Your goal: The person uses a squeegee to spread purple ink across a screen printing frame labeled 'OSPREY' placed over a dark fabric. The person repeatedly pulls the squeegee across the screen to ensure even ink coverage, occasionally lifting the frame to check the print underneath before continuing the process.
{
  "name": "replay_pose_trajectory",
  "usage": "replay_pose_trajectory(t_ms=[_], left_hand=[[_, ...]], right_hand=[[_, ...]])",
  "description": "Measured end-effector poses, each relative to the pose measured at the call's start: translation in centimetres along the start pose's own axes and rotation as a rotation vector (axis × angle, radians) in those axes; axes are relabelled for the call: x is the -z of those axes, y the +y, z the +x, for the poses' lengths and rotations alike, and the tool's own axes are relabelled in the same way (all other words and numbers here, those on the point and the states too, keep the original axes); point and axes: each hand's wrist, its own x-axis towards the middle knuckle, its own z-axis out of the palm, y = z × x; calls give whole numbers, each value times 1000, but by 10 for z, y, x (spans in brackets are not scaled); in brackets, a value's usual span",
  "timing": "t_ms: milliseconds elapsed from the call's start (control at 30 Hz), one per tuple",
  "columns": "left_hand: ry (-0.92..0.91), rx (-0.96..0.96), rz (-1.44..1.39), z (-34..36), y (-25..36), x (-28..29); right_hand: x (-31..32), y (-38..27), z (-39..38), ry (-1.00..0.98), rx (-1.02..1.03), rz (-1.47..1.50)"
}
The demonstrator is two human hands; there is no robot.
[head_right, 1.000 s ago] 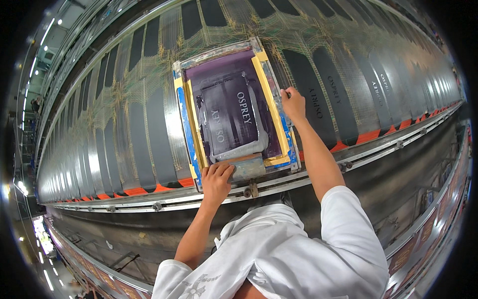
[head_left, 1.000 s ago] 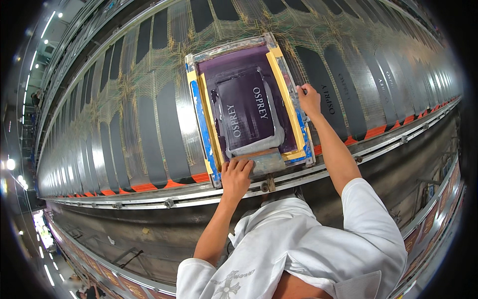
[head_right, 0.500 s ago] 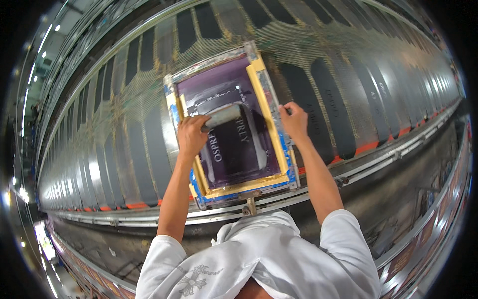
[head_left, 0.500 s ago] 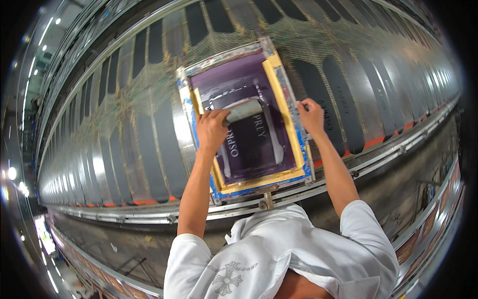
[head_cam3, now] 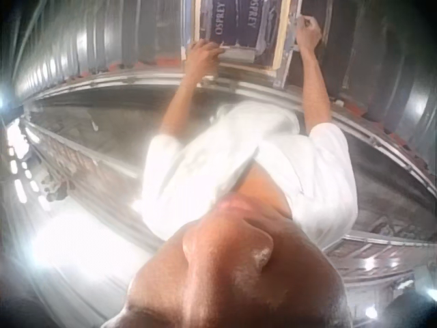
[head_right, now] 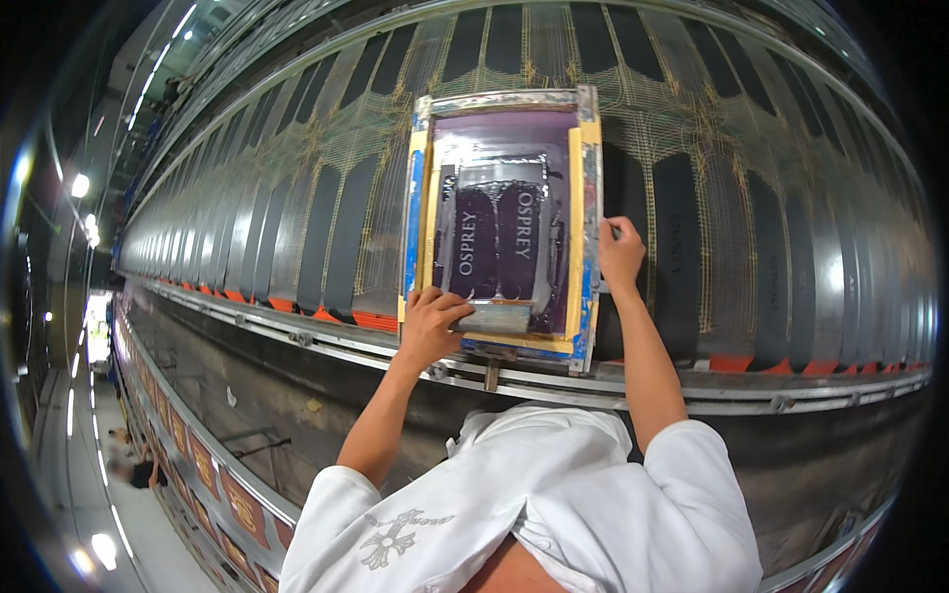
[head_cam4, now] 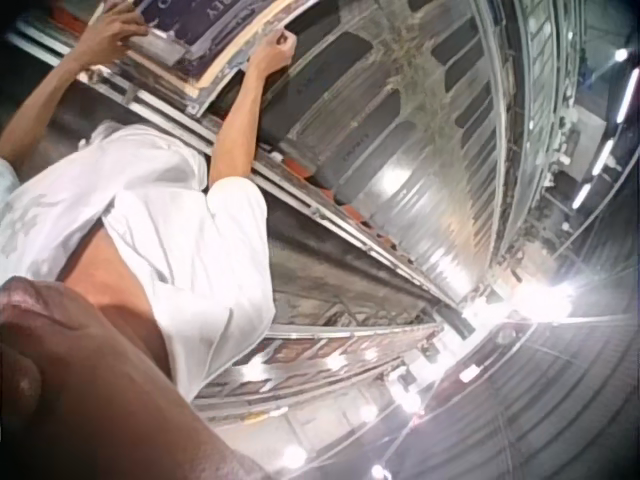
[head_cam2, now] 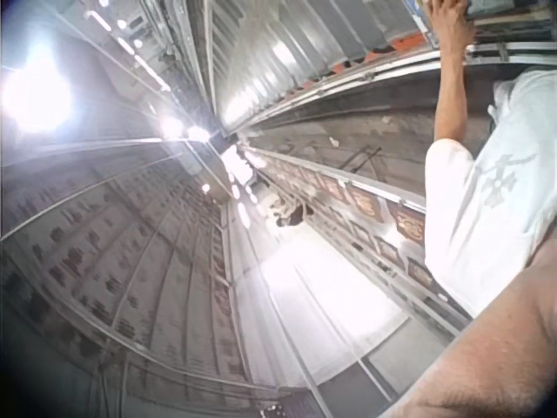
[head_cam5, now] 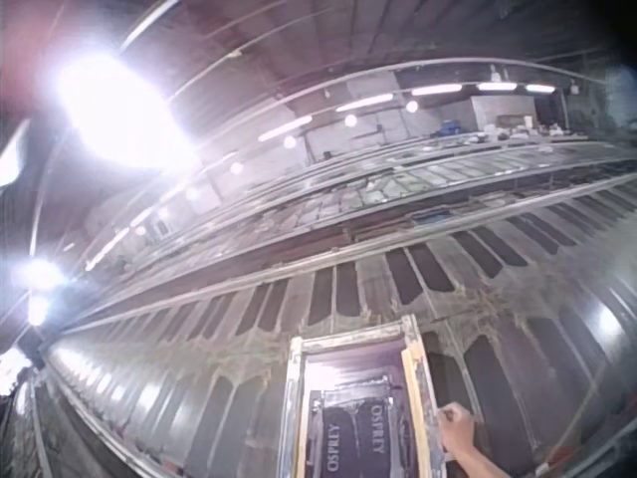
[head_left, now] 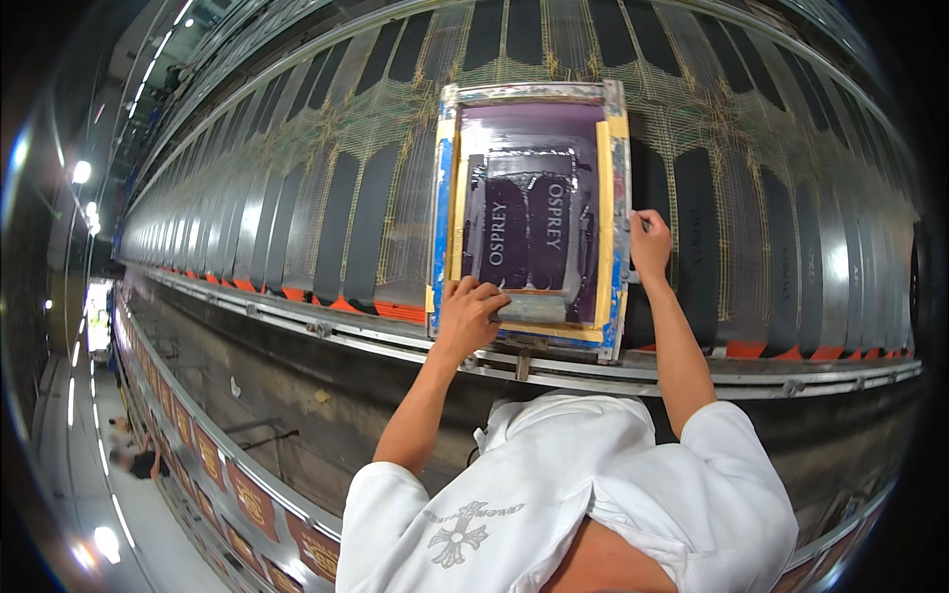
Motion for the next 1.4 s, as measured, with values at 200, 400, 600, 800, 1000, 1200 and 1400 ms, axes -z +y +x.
replay_pose_trajectory(t_ms=[200,400,600,800,1000,1200,1400], left_hand=[[-5,-124,97,6,-28,18],[-131,-351,-1,61,-62,31],[-319,-646,-92,145,-44,6],[-418,-832,-124,188,-23,-32],[-473,-817,-102,175,-72,-16],[-328,-823,-107,236,-78,-17],[-340,-787,-143,269,-82,-43]], right_hand=[[1,13,7,79,62,-69],[2,-10,6,34,-52,-145],[-4,-21,1,-3,-138,-142],[-3,-37,-7,-46,-251,-142],[1,-32,-6,0,-240,-146],[-1,-49,-4,-20,-306,-203],[-8,-26,-6,36,-185,-244]])
